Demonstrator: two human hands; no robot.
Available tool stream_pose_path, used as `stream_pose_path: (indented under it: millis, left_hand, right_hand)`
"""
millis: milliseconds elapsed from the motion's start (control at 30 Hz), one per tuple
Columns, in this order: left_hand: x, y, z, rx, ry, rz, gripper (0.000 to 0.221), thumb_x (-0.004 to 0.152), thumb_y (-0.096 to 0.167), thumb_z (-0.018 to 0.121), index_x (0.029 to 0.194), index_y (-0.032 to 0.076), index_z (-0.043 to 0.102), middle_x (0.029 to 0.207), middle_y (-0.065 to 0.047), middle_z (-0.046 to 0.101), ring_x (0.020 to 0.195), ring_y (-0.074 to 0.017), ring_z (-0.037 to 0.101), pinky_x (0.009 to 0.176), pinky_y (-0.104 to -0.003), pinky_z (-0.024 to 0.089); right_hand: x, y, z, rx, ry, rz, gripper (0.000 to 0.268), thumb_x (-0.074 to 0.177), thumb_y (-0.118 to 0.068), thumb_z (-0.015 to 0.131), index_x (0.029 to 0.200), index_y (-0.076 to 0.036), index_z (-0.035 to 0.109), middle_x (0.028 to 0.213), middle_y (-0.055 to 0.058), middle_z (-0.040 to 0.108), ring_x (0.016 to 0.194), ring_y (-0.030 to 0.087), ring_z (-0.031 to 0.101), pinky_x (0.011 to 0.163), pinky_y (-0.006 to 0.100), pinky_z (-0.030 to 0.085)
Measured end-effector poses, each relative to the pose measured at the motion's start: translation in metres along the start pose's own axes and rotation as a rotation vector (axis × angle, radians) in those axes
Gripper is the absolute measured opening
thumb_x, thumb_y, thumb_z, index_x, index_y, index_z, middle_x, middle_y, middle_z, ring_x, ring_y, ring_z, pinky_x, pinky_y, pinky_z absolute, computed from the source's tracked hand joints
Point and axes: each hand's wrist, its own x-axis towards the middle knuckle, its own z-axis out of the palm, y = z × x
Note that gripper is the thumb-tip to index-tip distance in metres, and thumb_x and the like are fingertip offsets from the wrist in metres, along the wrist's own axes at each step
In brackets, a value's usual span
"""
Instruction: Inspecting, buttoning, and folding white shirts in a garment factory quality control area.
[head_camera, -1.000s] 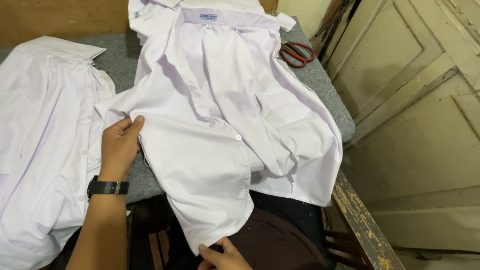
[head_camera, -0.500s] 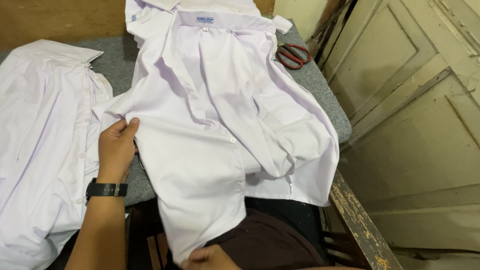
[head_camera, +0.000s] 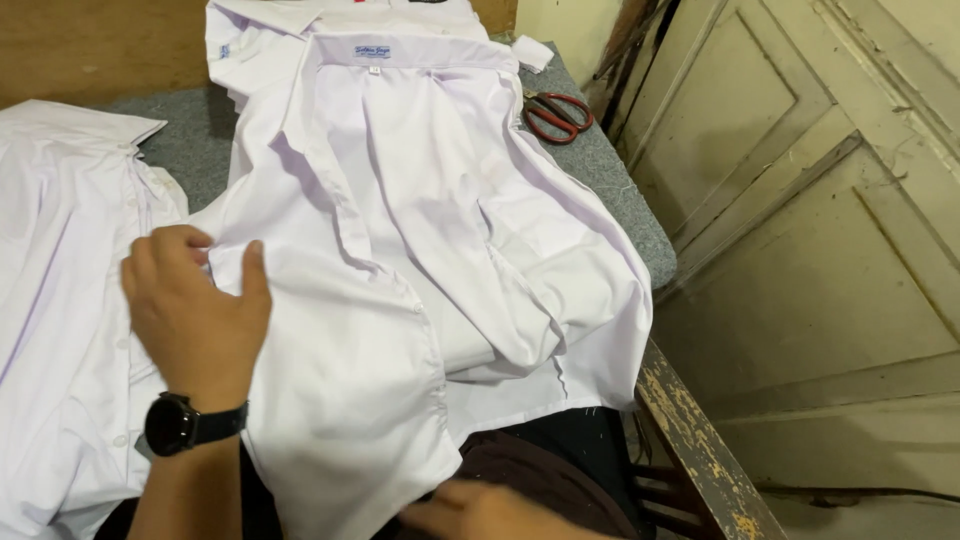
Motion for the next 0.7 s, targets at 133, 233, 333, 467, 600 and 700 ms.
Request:
stream_pose_path:
  millis: [133, 233, 333, 467, 600, 700]
  left_hand:
    - [0.025, 0.081, 0.004, -0.408, -0.108, 0.314, 0.016, 0.101, 0.016, 0.068, 0.107, 0.003, 0.061, 0.096, -0.012, 0.059, 0.086, -0.0292, 0.06, 0.077, -0.046, 0.045]
    - [0.066, 0.129, 0.049, -0.405, -0.152, 0.445, 0.017, 0.096, 0.009, 0.066, 0.113, 0.007, 0.063, 0.099, -0.012, 0.057, 0.091, -0.0335, 0.058, 0.079, -0.048, 0.046]
    - [0.117, 0.171, 0.104, -0.233, -0.076, 0.565, 0.034, 0.085, 0.0, 0.064, 0.117, 0.01, 0.065, 0.108, -0.012, 0.057, 0.095, -0.0352, 0.055, 0.079, -0.046, 0.048]
    - [0.174, 0.235, 0.155, 0.011, -0.037, 0.856, 0.072, 0.064, 0.006, 0.075, 0.134, 0.013, 0.06, 0.121, -0.011, 0.06, 0.103, -0.0321, 0.057, 0.084, -0.041, 0.048]
    - [0.181, 0.278, 0.184, 0.177, -0.43, 1.147, 0.095, 0.072, 0.015, 0.072, 0.157, 0.029, 0.034, 0.163, -0.006, 0.036, 0.15, -0.0331, 0.026, 0.119, -0.061, 0.015]
    - [0.181, 0.292, 0.19, 0.503, -0.648, 1.171, 0.067, 0.094, 0.019, 0.056, 0.155, 0.037, 0.034, 0.151, -0.004, 0.052, 0.156, -0.0301, 0.021, 0.122, -0.069, 0.0]
  right_hand:
    - [0.016, 0.027, -0.112, -0.303, 0.068, 0.162, 0.044, 0.095, -0.04, 0.068, 0.126, -0.011, 0.06, 0.11, 0.016, 0.066, 0.099, 0.041, 0.067, 0.086, 0.049, 0.053]
    - [0.011, 0.05, -0.148, -0.361, 0.183, 0.522, 0.034, 0.094, -0.045, 0.068, 0.107, -0.014, 0.066, 0.097, 0.012, 0.074, 0.091, 0.037, 0.07, 0.081, 0.048, 0.054]
    - [0.005, 0.067, -0.168, -0.301, 0.367, 0.671, 0.029, 0.09, -0.045, 0.07, 0.095, -0.018, 0.064, 0.083, 0.006, 0.074, 0.081, 0.033, 0.07, 0.074, 0.044, 0.053]
    - [-0.004, 0.077, -0.206, -0.271, 0.679, 0.69, 0.035, 0.086, -0.042, 0.075, 0.102, -0.018, 0.055, 0.09, 0.001, 0.061, 0.077, 0.023, 0.062, 0.069, 0.042, 0.052]
    - [0.003, 0.091, -0.215, -0.019, 0.651, 0.786, 0.077, 0.081, -0.046, 0.081, 0.14, -0.017, 0.042, 0.13, 0.012, 0.062, 0.117, 0.03, 0.063, 0.098, 0.046, 0.052]
    - [0.01, 0.11, -0.21, 0.268, 0.581, 0.826, 0.077, 0.08, -0.039, 0.085, 0.133, -0.02, 0.032, 0.115, 0.01, 0.066, 0.106, 0.025, 0.067, 0.085, 0.038, 0.055]
